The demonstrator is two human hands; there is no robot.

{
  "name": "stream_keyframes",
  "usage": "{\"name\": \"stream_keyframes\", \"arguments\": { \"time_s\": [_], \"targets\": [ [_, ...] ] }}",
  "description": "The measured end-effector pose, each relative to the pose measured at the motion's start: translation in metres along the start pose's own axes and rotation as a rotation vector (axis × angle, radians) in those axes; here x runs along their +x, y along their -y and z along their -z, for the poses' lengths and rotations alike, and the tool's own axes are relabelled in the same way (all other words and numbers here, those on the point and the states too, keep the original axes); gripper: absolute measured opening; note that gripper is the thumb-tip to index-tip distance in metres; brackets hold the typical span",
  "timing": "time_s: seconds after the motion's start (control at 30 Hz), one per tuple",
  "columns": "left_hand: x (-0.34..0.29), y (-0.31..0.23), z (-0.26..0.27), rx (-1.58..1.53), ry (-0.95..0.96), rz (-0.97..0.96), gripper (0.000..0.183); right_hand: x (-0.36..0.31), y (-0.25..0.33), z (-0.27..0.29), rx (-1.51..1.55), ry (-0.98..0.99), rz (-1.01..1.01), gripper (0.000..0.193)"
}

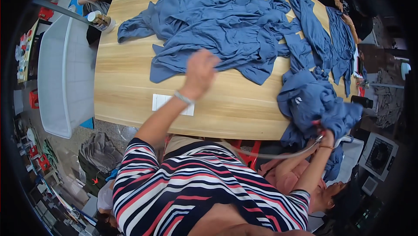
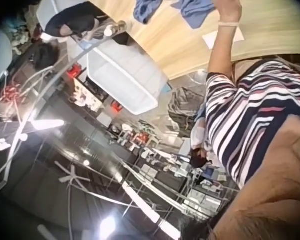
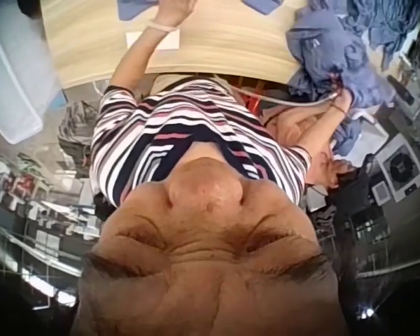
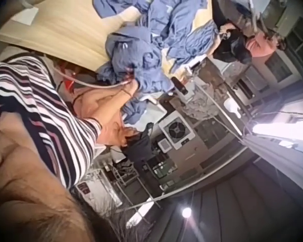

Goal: Trim and separate pieces of blue garment fabric using scissors.

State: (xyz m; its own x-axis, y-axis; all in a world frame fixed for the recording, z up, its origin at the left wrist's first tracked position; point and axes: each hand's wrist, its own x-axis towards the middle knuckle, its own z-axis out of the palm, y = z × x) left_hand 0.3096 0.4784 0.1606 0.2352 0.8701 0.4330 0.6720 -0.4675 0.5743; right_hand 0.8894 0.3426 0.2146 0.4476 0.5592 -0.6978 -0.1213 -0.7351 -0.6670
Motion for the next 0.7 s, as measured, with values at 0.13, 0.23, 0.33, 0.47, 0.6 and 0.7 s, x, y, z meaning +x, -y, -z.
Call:
{"name": "stream_keyframes", "arguments": {
  "time_s": [0.13, 0.23, 0.33, 0.47, 0.6, 0.7],
  "targets": [
    [-0.019, 0.104, 0.005, 0.588, -0.115, 0.167, 0.039, -0.041, -0.032, -0.131, -0.068, 0.12, -0.041, 0.024],
    [-0.044, 0.136, 0.012, 0.538, 0.097, 0.272, 0.028, -0.038, -0.043, -0.161, -0.273, -0.026, 0.113, 0.021],
    [-0.057, 0.088, 0.026, 0.247, 0.227, -0.049, 0.009, -0.036, -0.023, -0.168, -0.19, -0.203, 0.341, 0.02],
    [-0.128, 0.01, 0.01, -0.117, 0.724, 0.051, 0.01, -0.062, 0.011, -0.187, -0.399, -0.344, 0.518, 0.019],
    [-0.143, 0.0, -0.007, -0.276, 0.514, 0.354, 0.012, -0.074, 0.019, -0.223, -0.764, -0.084, 0.695, 0.039],
    [-0.118, 0.006, -0.011, -0.247, 0.223, 0.351, 0.017, -0.085, 0.026, -0.265, -0.922, 0.077, 0.671, 0.045]
  ]
}}
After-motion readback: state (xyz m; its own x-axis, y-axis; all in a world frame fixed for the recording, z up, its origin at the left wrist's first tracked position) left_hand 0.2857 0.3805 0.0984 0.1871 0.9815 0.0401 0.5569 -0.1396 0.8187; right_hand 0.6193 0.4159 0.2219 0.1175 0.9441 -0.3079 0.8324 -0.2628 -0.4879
